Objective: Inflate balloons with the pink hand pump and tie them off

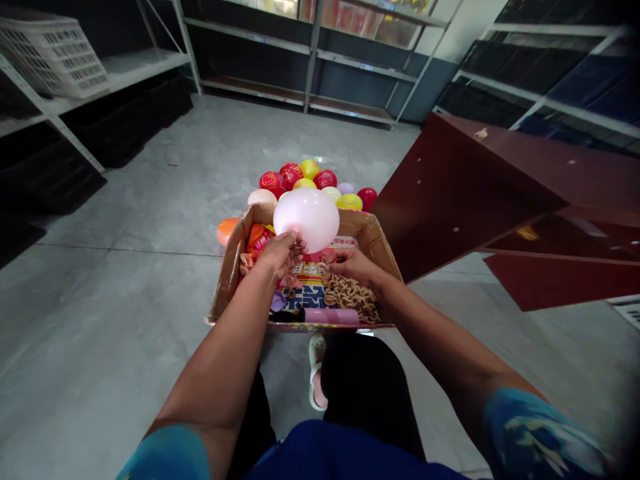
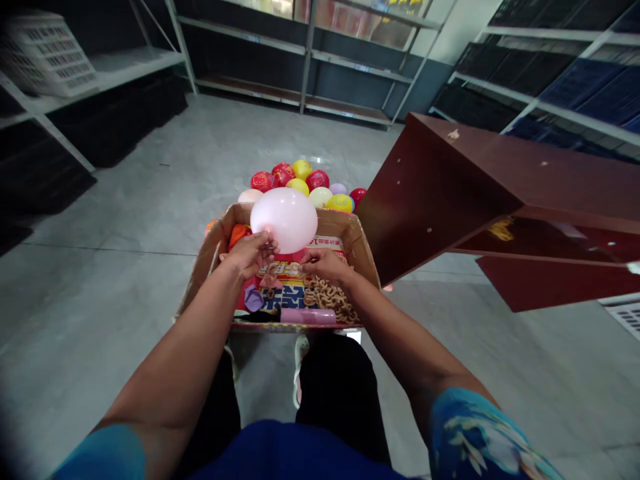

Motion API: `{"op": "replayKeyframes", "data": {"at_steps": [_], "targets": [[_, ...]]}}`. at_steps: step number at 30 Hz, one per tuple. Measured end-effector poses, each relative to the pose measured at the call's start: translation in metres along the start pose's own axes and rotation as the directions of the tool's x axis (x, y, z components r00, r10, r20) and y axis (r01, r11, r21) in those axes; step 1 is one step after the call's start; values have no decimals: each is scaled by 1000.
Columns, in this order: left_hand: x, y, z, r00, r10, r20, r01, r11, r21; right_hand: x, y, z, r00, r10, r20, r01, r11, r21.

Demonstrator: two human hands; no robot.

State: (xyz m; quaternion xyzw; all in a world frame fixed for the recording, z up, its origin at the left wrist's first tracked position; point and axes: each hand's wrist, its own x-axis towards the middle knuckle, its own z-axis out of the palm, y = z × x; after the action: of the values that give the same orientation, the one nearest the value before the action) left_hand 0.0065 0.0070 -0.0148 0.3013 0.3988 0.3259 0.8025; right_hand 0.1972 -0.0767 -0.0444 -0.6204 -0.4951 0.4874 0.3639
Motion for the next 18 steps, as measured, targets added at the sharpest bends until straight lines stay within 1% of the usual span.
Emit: {"op": "replayKeyframes", "data": {"at_steps": [2,5,7,10,12,15,18], "targets": [[-1,-2,1,1000,-23,8,23,1000,-9,-8,-11,-1,999,39,-19,-36,991,127],[-4,-4,5,994,-107,33,107,994,-22,-13,-23,1,997,65,-47,-51,968,247],[-8,-5,9,990,-131,54,134,989,-57,-13,-29,4,994,77,-83,-50,954,294],[-14,-8,16,989,-124,86,135,983,-127,-10,-34,12,981,100,-169,-39,944,328],[-17,-9,21,987,-129,94,141,981,-133,-8,-35,18,970,93,-225,-11,941,338],[-19,-10,24,992,-108,71,113,991,-70,-6,-36,24,965,60,-254,31,941,338],[-14,-9,20,999,-24,23,23,999,48,-8,-41,22,980,47,-195,24,937,349]]}}
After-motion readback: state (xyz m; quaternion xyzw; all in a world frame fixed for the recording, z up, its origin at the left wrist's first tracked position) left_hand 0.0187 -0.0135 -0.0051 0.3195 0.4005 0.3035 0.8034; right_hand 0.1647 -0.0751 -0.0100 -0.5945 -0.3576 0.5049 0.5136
